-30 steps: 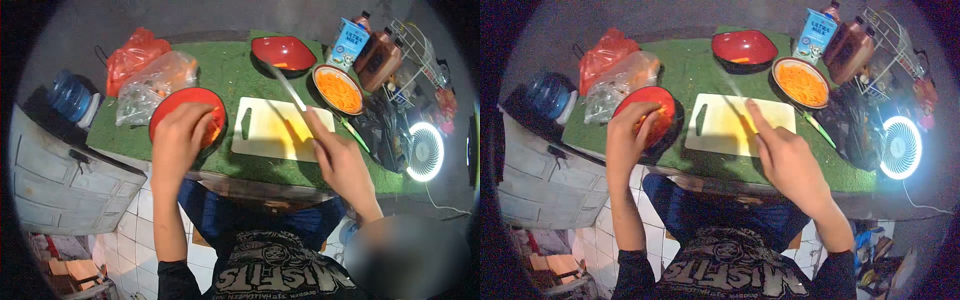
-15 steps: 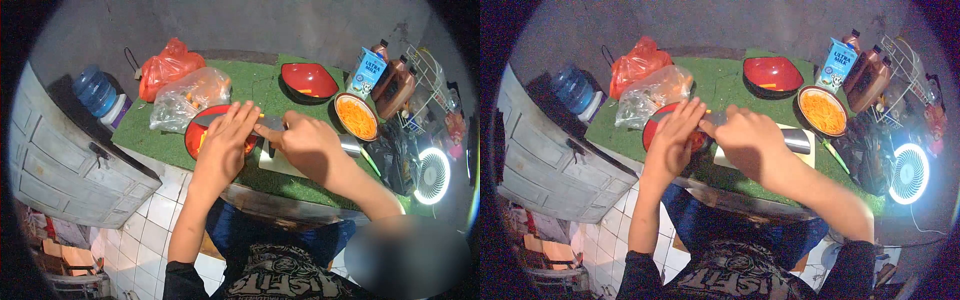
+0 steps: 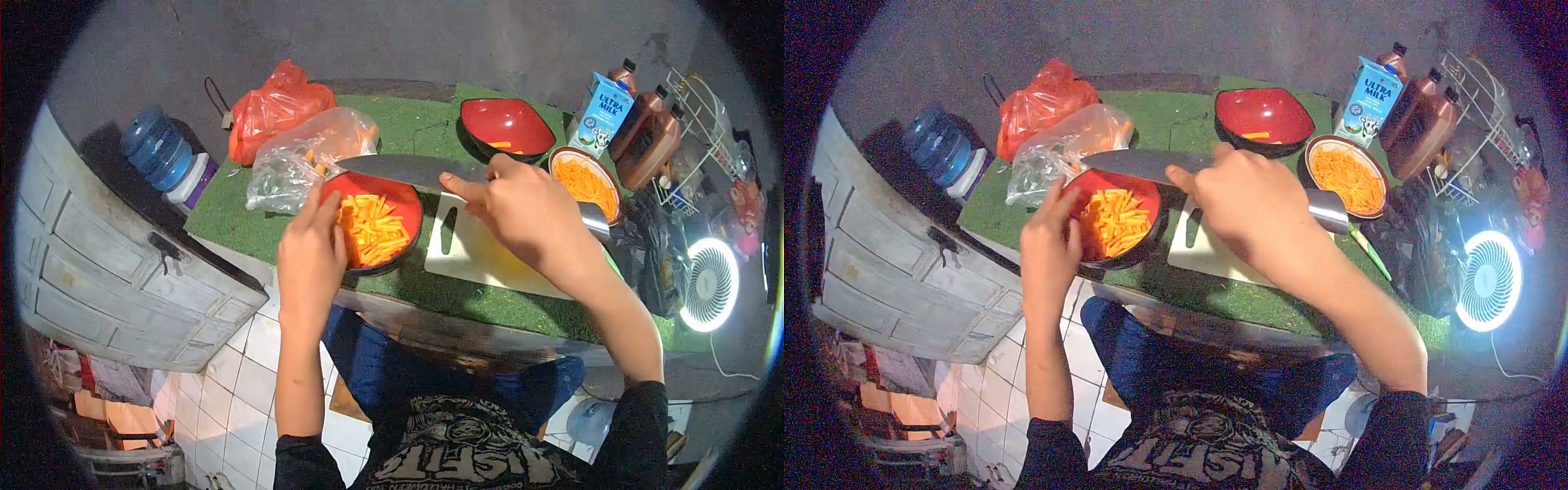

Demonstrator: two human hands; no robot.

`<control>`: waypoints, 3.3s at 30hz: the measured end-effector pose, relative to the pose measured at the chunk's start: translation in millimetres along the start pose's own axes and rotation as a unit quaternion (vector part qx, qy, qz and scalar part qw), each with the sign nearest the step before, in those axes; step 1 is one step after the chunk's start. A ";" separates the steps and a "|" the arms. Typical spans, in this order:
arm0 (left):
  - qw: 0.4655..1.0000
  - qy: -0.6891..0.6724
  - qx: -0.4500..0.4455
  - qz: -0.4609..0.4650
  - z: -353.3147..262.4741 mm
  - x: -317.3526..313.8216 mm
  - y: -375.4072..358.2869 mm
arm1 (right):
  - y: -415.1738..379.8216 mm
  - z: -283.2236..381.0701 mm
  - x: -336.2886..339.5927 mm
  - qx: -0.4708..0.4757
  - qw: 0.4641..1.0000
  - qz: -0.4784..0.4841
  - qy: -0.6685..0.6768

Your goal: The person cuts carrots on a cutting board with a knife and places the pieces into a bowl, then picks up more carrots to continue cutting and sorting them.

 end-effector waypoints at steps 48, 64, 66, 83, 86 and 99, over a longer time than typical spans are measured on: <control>0.947 -0.232 -0.063 0.212 -158.3 -158.4 -18.6 | -129.7 -48.9 -86.9 -0.095 0.977 -0.066 0.179; 0.947 -0.249 -0.094 0.183 -158.3 -158.4 -18.1 | -94.7 -67.0 -99.1 -0.134 0.979 0.052 0.143; 0.945 -0.253 -0.102 0.180 -158.0 -158.2 -17.2 | -101.2 -82.9 -96.2 -0.205 0.949 0.013 0.239; 0.949 -0.220 -0.072 0.212 -156.7 -157.6 -16.4 | -103.9 -68.9 -87.4 -0.205 0.935 0.037 0.288; 0.950 -0.213 -0.071 0.216 -156.5 -158.6 -15.5 | -98.9 -68.1 -94.9 -0.199 0.940 0.035 0.275; 0.953 -0.260 -0.080 0.130 -149.9 -155.8 -21.0 | -98.0 -70.8 -73.8 -0.175 0.952 -0.022 0.250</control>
Point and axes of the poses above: each hand's wrist, its own y-axis towards the middle knuckle, its own x-axis out of the back of the hand, z = x × y, the point moved 8 cm from there along y, towards the middle knuckle, and after that the axes turned 9 degrees about y, right-handed, at the moved point
